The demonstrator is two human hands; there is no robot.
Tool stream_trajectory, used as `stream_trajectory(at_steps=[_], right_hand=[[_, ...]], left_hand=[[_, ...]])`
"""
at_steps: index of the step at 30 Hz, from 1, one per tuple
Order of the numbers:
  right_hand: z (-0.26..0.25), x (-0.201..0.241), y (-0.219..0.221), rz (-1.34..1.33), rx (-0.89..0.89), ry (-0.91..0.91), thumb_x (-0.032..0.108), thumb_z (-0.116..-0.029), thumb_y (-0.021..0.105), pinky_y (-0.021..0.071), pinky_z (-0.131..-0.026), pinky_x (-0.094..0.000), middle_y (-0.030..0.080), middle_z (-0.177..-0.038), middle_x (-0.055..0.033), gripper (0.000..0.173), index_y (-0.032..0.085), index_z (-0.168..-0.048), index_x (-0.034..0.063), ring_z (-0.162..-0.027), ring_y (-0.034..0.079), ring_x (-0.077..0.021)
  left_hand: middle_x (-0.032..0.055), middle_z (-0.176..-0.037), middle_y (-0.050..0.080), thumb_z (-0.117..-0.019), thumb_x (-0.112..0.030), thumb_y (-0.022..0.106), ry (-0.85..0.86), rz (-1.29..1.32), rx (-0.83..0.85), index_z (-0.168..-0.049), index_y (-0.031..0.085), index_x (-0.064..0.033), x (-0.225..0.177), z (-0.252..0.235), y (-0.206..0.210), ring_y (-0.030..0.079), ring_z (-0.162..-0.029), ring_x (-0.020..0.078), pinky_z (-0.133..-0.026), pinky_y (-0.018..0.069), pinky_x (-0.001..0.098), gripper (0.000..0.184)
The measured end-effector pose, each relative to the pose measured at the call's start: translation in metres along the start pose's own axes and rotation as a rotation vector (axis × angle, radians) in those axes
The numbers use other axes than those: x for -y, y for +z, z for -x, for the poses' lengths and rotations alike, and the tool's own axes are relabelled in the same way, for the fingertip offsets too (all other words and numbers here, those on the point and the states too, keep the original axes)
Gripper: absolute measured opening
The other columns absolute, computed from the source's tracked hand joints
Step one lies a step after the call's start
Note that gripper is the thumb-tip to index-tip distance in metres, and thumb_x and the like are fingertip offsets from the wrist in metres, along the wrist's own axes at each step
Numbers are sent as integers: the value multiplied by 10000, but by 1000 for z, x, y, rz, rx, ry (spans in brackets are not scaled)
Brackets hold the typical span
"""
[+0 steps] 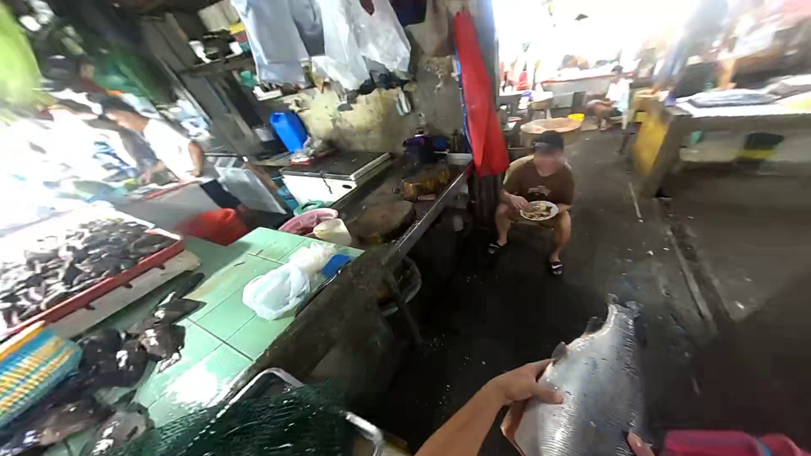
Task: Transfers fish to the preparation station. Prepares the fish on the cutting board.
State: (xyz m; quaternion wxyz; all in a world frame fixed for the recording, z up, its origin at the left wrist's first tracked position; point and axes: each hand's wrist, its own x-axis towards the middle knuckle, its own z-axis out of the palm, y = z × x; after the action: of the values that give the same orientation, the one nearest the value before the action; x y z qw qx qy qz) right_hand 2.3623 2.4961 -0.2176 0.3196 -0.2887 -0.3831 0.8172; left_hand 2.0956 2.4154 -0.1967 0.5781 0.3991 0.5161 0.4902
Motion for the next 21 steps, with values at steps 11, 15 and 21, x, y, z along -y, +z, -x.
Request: stream_trajectory(at_steps=[11, 15, 21], right_hand=[[-353, -9, 148, 150, 246, 382, 306, -989, 560, 633, -838, -363, 757, -969, -22, 335, 586, -1230, 75, -909, 736, -116], [-455, -52, 242, 163, 297, 400, 342, -939, 634, 649, -789, -362, 766, -934, -19, 384, 584, -1219, 84, -864, 749, -115], [-583, -97, 394, 216, 275, 494, 443, -782, 796, 652, -786, -422, 754, -987, -106, 676, 579, -1274, 34, -887, 752, -192]], left_hand=[[148, -1377, 621, -863, -208, 794, 85, 205, -472, -1580, 318, -105, -45, -70, -245, 665, -1176, 265, -1016, 559, 489, 867], [147, -1373, 626, -856, -160, 795, 103, 202, -577, -1575, 327, -94, -58, -74, -372, 667, -1177, 261, -1017, 564, 483, 861], [151, -1365, 629, -872, -99, 767, 95, 230, -611, -1577, 315, -83, -111, -67, -551, 675, -1164, 265, -1005, 576, 477, 837]])
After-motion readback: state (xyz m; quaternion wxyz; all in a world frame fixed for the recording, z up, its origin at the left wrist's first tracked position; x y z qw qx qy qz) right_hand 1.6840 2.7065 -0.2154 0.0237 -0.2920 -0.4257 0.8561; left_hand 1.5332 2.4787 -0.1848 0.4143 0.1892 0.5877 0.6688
